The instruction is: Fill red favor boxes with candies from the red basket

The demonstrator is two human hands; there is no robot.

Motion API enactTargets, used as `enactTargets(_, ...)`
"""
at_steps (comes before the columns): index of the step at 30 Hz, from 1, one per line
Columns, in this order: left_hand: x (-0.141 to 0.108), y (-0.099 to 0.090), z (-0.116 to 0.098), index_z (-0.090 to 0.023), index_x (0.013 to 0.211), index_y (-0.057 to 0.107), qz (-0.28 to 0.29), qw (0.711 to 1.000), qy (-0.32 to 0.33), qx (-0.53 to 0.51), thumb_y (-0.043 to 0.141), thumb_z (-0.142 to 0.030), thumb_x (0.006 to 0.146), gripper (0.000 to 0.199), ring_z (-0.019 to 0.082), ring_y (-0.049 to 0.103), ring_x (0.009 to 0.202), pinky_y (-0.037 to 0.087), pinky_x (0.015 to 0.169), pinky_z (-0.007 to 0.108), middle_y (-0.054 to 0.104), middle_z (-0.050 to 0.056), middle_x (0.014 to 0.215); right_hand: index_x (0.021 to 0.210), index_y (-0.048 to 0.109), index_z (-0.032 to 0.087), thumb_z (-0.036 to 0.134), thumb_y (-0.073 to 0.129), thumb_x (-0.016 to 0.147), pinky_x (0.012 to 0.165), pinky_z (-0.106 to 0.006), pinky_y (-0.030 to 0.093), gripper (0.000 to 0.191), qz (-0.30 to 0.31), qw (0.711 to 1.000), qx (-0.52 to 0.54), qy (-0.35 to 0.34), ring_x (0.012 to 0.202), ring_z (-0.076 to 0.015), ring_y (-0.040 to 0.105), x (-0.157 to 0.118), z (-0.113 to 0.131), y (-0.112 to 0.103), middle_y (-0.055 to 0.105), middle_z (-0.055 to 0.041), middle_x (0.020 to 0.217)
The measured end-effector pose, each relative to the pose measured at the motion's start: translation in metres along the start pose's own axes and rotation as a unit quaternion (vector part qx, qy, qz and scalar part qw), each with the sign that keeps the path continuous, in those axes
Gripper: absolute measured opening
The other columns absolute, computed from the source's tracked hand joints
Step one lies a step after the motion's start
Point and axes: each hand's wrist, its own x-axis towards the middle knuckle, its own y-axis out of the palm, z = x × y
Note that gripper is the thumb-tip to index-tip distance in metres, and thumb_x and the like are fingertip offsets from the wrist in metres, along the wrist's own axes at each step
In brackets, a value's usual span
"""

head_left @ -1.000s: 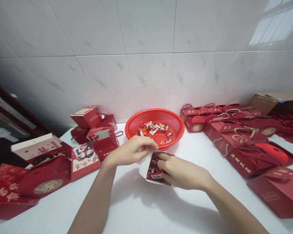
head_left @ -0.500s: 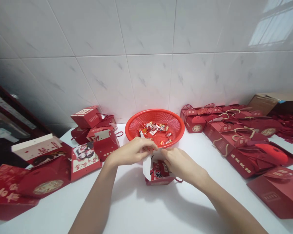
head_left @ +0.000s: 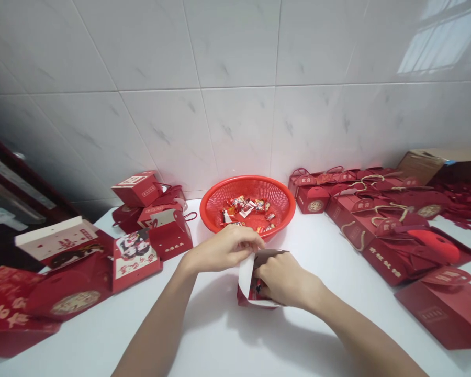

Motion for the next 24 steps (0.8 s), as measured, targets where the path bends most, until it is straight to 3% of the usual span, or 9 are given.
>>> enactTargets(3,0.000,0.000,0.002,-0.016,0.098,0.069,0.001,1.000,-0.003,-0.007,0.049,-0.006,0.088,0.024,0.015,0.065,0.086,0.048,0.076,0.023,0.073,0.006,0.095,0.099,0.074,0.013,0.021,0.064,0.085,0.073,-0.035,0.050,0.020,0.017,1.000,-0.014,0.014,0.091,-0.0286,0.072,0.002,0.004,-0.002,0.075,-0.0161,0.103)
enactTargets(9,-0.001,-0.002,0.005,-0.016,0.100,0.069,0.004,1.000,-0.012,-0.005,0.051,-0.012,0.090,0.021,0.016,0.064,0.087,0.048,0.076,0.024,0.073,0.006,0.096,0.092,0.074,0.011,0.007,0.061,0.081,0.067,-0.033,0.049,0.017,0.023,0.999,-0.039,0.014,0.086,-0.0300,0.073,0.008,0.005,0.001,0.076,-0.0162,0.093)
enactTargets(14,-0.002,-0.004,0.005,-0.016,0.099,0.070,0.008,1.000,-0.023,0.006,0.051,-0.015,0.091,0.020,0.015,0.063,0.081,0.047,0.071,0.023,0.072,0.006,0.093,0.093,0.069,0.014,0.000,0.049,0.082,0.063,-0.028,0.043,0.027,-0.065,0.998,0.006,-0.007,0.085,-0.0236,0.072,0.003,-0.010,0.002,0.075,-0.0121,0.098)
enactTargets(17,-0.002,-0.005,0.006,-0.015,0.099,0.070,0.004,1.000,-0.027,0.008,0.051,-0.013,0.089,0.022,0.015,0.063,0.082,0.047,0.073,0.023,0.072,0.006,0.094,0.092,0.066,0.015,-0.001,0.046,0.081,0.058,-0.027,0.037,0.028,-0.092,0.995,0.032,0.009,0.078,-0.0218,0.072,0.001,-0.015,-0.001,0.074,-0.0096,0.087)
enactTargets(24,-0.002,-0.007,0.005,-0.016,0.095,0.069,0.007,0.999,-0.038,0.018,0.050,-0.015,0.090,0.020,0.015,0.061,0.079,0.045,0.069,0.022,0.071,0.005,0.090,0.082,0.067,0.016,-0.002,0.049,0.079,0.055,-0.026,0.032,0.026,-0.052,0.998,0.019,-0.018,0.073,-0.0186,0.069,-0.003,-0.014,-0.003,0.072,-0.0080,0.085)
